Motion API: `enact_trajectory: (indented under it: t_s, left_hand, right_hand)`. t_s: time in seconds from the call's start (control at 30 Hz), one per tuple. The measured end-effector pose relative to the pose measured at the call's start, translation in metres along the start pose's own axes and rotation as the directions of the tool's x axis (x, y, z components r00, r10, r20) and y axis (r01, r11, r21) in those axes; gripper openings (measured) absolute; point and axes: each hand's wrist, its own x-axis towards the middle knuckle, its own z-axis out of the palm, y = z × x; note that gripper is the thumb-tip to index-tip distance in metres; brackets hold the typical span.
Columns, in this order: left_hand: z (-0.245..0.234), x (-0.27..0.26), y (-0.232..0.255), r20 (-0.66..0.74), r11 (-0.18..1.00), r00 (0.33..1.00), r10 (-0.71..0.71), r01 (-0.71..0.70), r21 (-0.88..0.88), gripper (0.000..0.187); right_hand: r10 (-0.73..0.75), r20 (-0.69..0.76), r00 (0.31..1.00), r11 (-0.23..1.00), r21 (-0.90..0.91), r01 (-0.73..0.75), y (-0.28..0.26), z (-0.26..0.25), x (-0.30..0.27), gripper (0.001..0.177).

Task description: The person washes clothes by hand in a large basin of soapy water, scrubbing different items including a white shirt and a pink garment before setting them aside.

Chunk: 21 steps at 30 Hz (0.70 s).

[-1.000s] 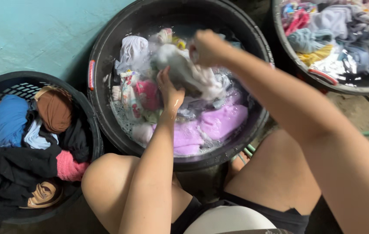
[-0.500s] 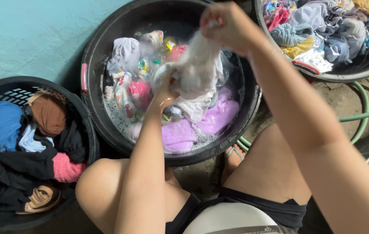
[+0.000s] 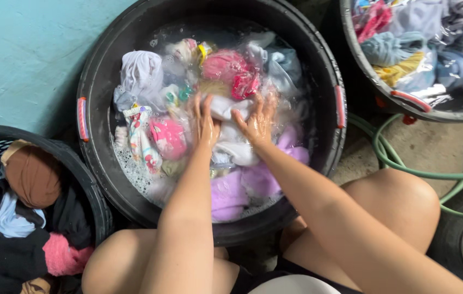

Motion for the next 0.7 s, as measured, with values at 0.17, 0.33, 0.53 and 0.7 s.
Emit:
enact_trajectory:
  t_s: [0.17, 0.33, 0.53, 0.7]
  left_hand:
    - [0.029, -0.036, -0.008, -0.033, 0.867, 0.93, -0.367, 0.355, 0.35, 0.068]
    - [0.002, 0.025, 0.012, 0.563, 0.892, 0.727, -0.392, 0.149, 0.427, 0.039]
    - [-0.044, 0.055, -0.01, 0.103, 0.564, 0.933, -0.344, 0.293, -0.772, 0.047]
    - [-0.035, 0.025, 0.026, 0.429, -0.029, 0.742, -0.515, 0.485, -0.874, 0.038]
  right_hand:
    - [-0.405, 0.105, 0.908, 0.881, 0.31, 0.357, 0.047, 0.023, 0.043, 0.11]
    - [-0.267, 0.212, 0.94, 0.906, 0.388, 0.17, 0.032, -0.002, 0.051, 0.096]
    - [0.358, 0.155, 0.921, 0.594, 0.723, -0.352, -0.073, -0.018, 0.004, 0.08]
    - [-0.027, -0.272, 0.962, 0.895, 0.421, 0.144, -0.176, -0.071, -0.057, 0.025]
